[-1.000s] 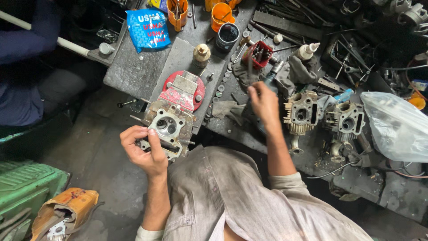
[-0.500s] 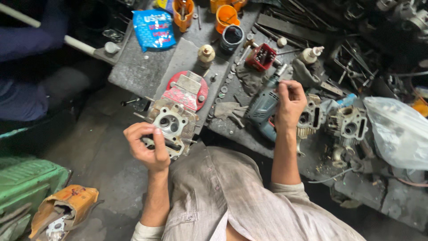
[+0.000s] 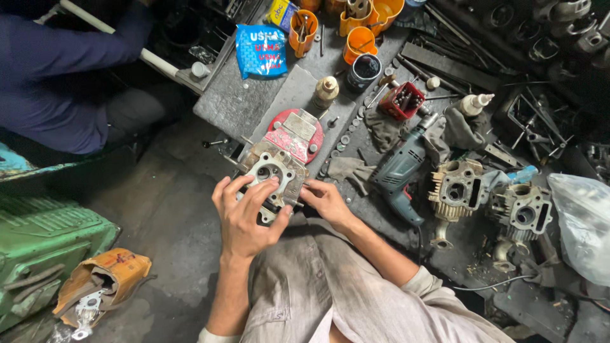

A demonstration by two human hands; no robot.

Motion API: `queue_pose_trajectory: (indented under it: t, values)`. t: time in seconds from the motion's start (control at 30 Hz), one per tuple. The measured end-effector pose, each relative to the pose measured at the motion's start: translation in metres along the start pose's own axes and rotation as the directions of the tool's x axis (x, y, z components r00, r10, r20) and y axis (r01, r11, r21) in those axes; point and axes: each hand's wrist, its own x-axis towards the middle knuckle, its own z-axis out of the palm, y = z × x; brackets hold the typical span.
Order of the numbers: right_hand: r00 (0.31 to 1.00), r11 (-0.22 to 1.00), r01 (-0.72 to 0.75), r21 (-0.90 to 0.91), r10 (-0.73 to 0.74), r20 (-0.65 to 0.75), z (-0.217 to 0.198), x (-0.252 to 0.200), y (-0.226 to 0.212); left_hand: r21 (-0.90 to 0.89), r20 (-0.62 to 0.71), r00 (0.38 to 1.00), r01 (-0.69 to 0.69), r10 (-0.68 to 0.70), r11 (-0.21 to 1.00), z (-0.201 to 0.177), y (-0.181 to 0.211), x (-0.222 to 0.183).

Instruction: The person works on a metal engine cylinder head clamped in a bench vise, using a screwdriver to adjust internal components and a cloth to wipe surfaces. They retrieve a small metal part from a plastic bag and insert it into the cylinder head, then continue adjusting and wiping the assembly.

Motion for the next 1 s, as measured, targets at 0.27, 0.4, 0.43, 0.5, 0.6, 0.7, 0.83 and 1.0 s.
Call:
queue_pose_trajectory:
  t: [0.27, 0.4, 0.43, 0.5, 0.6, 0.7, 0.83, 1.0]
  values:
    - [0.975, 0.934, -0.202, 0.294, 0.222, -0.034, 0.02, -0.007, -0.005, -0.055, 0.139, 0.99, 0.045, -0.037, 0.997, -0.016, 0.003, 0.003]
    - [0.972, 0.843, -0.204, 0.498, 0.235, 0.001, 0.026, -0.003, -0.001, -0.072, 0.151, 0.988, 0.042, -0.03, 0.997, -0.02, 0.003, 0.011]
    - [0.967, 0.829, -0.219, 0.514, 0.255, 0.001, 0.025, -0.004, 0.004, -0.07, 0.167, 0.985, 0.052, -0.039, 0.996, -0.022, 0.004, 0.011]
    - [0.993, 0.96, -0.097, 0.263, 0.111, -0.038, 0.021, -0.002, 0.019, -0.066, 0.204, 0.978, 0.063, -0.049, 0.996, -0.027, 0.008, 0.013]
    - [0.997, 0.987, 0.013, 0.159, -0.002, -0.073, 0.018, 0.004, 0.042, -0.045, 0.283, 0.957, 0.078, -0.062, 0.996, -0.035, 0.014, 0.018]
    - [0.994, 0.974, 0.086, 0.208, -0.069, -0.091, 0.023, 0.007, 0.059, 0.015, 0.38, 0.921, 0.087, -0.087, 0.996, -0.042, 0.02, 0.022]
    - [0.986, 0.986, 0.103, 0.135, -0.083, -0.145, 0.027, 0.009, 0.064, 0.05, 0.4, 0.914, 0.054, -0.07, 0.997, -0.041, 0.021, 0.026]
    - [0.969, 0.965, 0.218, 0.147, -0.195, -0.153, 0.034, 0.009, 0.066, 0.039, 0.414, 0.907, 0.066, -0.076, 0.997, -0.039, 0.018, 0.028]
